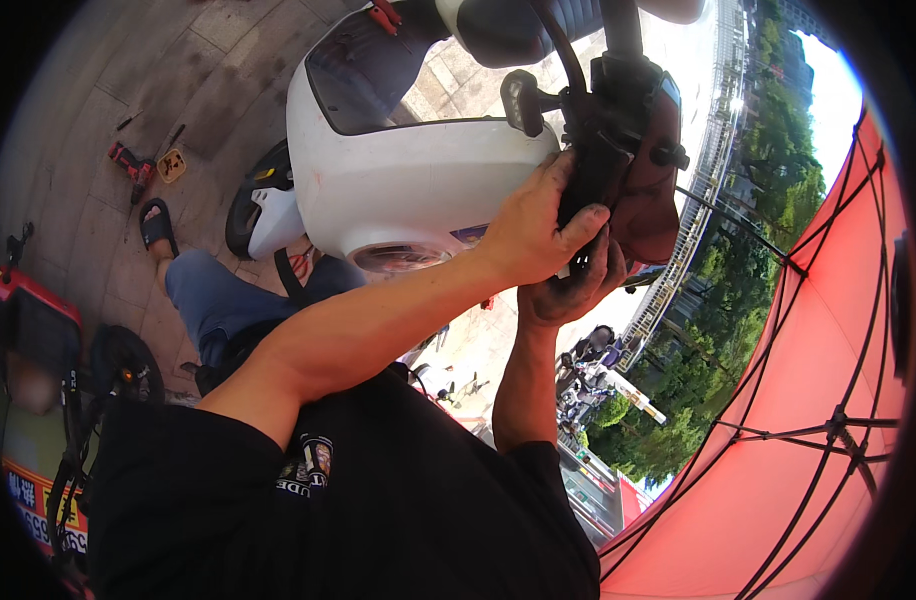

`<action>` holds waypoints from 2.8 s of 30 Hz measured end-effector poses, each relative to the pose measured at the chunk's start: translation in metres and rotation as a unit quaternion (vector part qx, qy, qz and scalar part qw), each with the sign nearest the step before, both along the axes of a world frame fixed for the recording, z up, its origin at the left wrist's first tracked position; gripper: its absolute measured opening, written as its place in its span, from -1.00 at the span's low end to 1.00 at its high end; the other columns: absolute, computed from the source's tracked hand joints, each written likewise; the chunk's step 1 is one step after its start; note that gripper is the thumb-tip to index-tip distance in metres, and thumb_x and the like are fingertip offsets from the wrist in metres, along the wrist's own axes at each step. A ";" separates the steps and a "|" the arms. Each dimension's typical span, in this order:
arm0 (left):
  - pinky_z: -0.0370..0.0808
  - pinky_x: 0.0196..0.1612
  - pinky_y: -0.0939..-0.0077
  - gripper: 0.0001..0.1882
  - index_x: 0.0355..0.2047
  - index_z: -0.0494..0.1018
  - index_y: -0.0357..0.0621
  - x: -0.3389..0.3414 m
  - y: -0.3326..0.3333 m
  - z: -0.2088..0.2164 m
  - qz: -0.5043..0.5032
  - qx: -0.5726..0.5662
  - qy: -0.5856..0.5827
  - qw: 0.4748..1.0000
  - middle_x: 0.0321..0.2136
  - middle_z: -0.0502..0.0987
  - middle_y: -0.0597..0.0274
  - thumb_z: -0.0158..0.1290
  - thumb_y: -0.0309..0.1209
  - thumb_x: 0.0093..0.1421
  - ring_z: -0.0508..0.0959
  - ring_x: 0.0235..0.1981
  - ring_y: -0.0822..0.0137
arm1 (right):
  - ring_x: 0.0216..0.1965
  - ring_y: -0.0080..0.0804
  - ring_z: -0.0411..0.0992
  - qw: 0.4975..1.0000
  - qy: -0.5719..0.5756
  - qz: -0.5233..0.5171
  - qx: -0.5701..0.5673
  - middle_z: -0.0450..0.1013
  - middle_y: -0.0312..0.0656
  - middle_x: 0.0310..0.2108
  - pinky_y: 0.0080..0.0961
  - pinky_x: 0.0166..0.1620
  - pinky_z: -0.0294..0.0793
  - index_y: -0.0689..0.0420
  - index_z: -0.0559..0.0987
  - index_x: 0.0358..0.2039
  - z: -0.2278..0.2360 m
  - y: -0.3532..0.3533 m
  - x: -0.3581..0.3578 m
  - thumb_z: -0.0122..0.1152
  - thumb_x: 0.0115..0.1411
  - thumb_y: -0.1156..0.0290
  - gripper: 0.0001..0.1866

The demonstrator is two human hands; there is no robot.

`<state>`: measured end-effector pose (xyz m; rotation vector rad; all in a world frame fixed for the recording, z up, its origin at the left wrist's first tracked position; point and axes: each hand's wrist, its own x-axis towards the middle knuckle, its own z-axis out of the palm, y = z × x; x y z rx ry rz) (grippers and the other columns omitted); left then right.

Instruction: The person assembles the handlebar of a white electric scooter by attaching the front fairing, aligning the handlebar, and securing the brake lever and throttle. The person repeatedly adjusts and checks the fit of the components.

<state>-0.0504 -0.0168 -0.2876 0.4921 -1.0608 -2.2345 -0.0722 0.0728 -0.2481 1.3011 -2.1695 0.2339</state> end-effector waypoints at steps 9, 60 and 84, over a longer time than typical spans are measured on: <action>0.49 0.01 0.20 -0.24 0.08 0.40 -0.38 0.006 -0.035 0.006 -0.071 -0.049 -0.062 0.994 -0.19 0.60 -0.13 0.22 0.06 0.13 0.58 -0.05 -0.07 | -0.17 -0.32 0.44 0.867 -0.471 -0.063 -0.150 0.47 -0.14 -0.21 -0.46 -0.05 0.42 0.19 0.48 -0.06 -0.037 0.076 0.055 0.24 0.13 0.61 -0.67; 0.52 -0.25 0.52 -0.47 0.17 0.38 -0.27 0.466 -0.396 -0.182 -0.132 0.061 -0.530 0.836 -0.04 0.56 0.13 0.12 -0.18 0.32 0.57 -0.26 0.40 | 0.20 -0.19 0.26 0.456 -0.429 -0.158 -0.764 0.26 -0.17 0.23 -0.22 0.20 0.29 0.03 0.29 0.25 -0.058 0.008 -0.007 -0.24 0.32 -0.35 -0.23; 0.40 0.12 0.36 -0.43 0.26 0.24 -0.22 -0.215 -0.235 -0.147 -0.687 -0.188 0.237 0.661 0.05 0.47 0.12 0.12 -0.39 0.29 0.46 0.09 0.29 | -0.02 -0.31 0.39 0.725 0.164 -0.488 -0.458 0.36 -0.08 0.05 -0.33 0.09 0.39 0.23 -0.13 0.41 -0.103 -0.131 -0.012 0.38 0.02 0.36 0.08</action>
